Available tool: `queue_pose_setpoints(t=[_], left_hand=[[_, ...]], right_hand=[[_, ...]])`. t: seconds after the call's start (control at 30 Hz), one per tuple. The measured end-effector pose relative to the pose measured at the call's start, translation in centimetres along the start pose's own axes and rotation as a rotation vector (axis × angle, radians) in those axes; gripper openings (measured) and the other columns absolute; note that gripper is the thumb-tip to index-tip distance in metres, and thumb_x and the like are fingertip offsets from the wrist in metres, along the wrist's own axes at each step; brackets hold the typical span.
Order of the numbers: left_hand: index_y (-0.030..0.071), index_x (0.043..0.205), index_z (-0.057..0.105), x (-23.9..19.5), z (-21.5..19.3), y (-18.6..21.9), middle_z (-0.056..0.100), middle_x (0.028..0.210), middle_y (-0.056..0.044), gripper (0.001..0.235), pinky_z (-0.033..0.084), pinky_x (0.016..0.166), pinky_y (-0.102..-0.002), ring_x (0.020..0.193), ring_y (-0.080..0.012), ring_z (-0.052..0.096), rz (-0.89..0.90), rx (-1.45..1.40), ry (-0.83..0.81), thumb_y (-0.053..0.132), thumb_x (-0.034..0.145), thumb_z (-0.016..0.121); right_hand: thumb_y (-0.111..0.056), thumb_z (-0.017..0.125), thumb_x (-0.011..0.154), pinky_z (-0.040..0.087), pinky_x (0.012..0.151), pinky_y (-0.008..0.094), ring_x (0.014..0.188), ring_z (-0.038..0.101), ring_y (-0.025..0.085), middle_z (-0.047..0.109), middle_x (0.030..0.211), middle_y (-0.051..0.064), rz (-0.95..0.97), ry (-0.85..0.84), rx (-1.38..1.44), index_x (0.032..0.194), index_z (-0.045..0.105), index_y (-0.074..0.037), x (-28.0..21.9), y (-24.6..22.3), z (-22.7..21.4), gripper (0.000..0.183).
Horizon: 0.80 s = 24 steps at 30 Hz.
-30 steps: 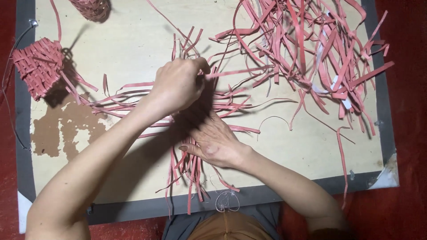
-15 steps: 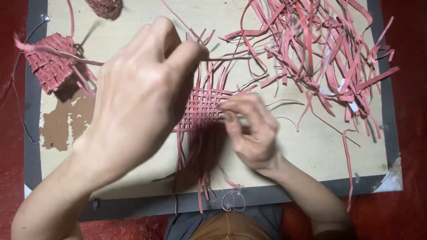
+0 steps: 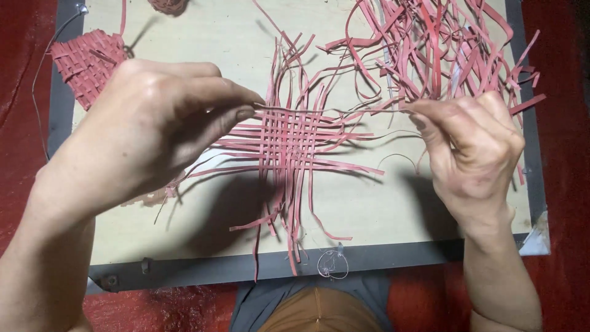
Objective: The person weaves pink strips by hand on a flat work surface, interlacing them in an over-under pattern to form a square woven base. They periodically press and adjust the woven area to tighten the structure. A completed woven basket is visible nearby.
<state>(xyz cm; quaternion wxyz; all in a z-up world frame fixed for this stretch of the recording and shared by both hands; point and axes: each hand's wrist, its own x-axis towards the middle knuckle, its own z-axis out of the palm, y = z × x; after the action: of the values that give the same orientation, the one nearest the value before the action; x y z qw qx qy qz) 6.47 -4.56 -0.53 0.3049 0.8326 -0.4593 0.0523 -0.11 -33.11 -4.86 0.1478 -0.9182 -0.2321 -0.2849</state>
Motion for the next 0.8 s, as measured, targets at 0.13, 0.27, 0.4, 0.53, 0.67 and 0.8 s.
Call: queue_pose_setpoints(t=[0.13, 0.27, 0.4, 0.53, 0.67, 0.8], left_hand=[[0.003, 0.093, 0.063, 0.0, 0.9, 0.2, 0.055, 0.071, -0.007, 0.012, 0.039, 0.044, -0.037, 0.05, -0.0227, 0.052, -0.052, 0.067, -0.003, 0.01, 0.085, 0.058], [0.003, 0.072, 0.054, 1.6, 3.8, 1.0, 0.04, 0.064, -0.007, 0.016, 0.032, 0.042, -0.036, 0.046, -0.0225, 0.042, 0.01, 0.022, 0.079, 0.006, 0.088, 0.056], [0.004, 0.075, 0.047, 2.6, 4.6, 1.3, 0.042, 0.066, -0.007, 0.018, 0.033, 0.038, -0.04, 0.045, -0.0266, 0.041, 0.097, 0.141, 0.103, 0.011, 0.09, 0.056], [0.001, 0.093, 0.057, 2.4, 3.1, 0.0, 0.058, 0.08, -0.009, 0.012, 0.039, 0.051, -0.036, 0.065, -0.0264, 0.057, 0.056, -0.109, -0.021, 0.005, 0.086, 0.049], [-0.001, 0.089, 0.061, 2.8, 4.7, -0.9, 0.062, 0.081, -0.012, 0.01, 0.044, 0.054, -0.034, 0.066, -0.0253, 0.06, 0.09, -0.112, 0.026, 0.001, 0.082, 0.053], [0.002, 0.103, 0.054, 2.2, 5.2, -2.1, 0.055, 0.084, -0.01, 0.023, 0.043, 0.057, -0.036, 0.064, -0.0216, 0.054, -0.095, -0.033, 0.113, 0.006, 0.081, 0.057]], right_hand=[[-0.015, 0.069, 0.089, 0.03, 0.075, 0.036, 0.087, 0.04, 0.026, 0.067, 0.086, 0.002, 0.074, -0.174, -0.279, 0.1, 0.068, -0.012, -0.1, -1.3, -1.0, 0.012], [-0.024, 0.061, 0.085, 0.031, 0.087, 0.043, 0.109, 0.039, 0.029, 0.059, 0.102, 0.015, 0.041, -0.246, -0.124, 0.121, 0.05, 0.0, 2.1, -3.2, -0.4, 0.045], [-0.006, 0.048, 0.089, 0.041, 0.069, 0.037, 0.078, 0.053, 0.028, 0.058, 0.088, 0.014, -0.077, -0.241, 0.097, 0.109, 0.053, 0.002, 4.0, -3.9, 0.2, 0.022], [0.008, 0.057, 0.084, 0.045, 0.058, 0.032, 0.071, 0.055, 0.023, 0.064, 0.085, 0.013, -0.088, -0.19, 0.065, 0.099, 0.06, 0.002, 3.9, -1.8, 0.4, 0.017], [-0.002, 0.052, 0.085, 0.044, 0.065, 0.034, 0.076, 0.054, 0.023, 0.062, 0.088, 0.012, -0.002, -0.297, 0.161, 0.105, 0.057, 0.0, 4.8, -2.4, 1.7, 0.02], [-0.003, 0.051, 0.084, 0.04, 0.054, 0.037, 0.069, 0.053, 0.026, 0.061, 0.08, 0.011, 0.046, -0.247, 0.139, 0.1, 0.056, -0.003, 5.0, -2.2, 4.5, 0.017]])
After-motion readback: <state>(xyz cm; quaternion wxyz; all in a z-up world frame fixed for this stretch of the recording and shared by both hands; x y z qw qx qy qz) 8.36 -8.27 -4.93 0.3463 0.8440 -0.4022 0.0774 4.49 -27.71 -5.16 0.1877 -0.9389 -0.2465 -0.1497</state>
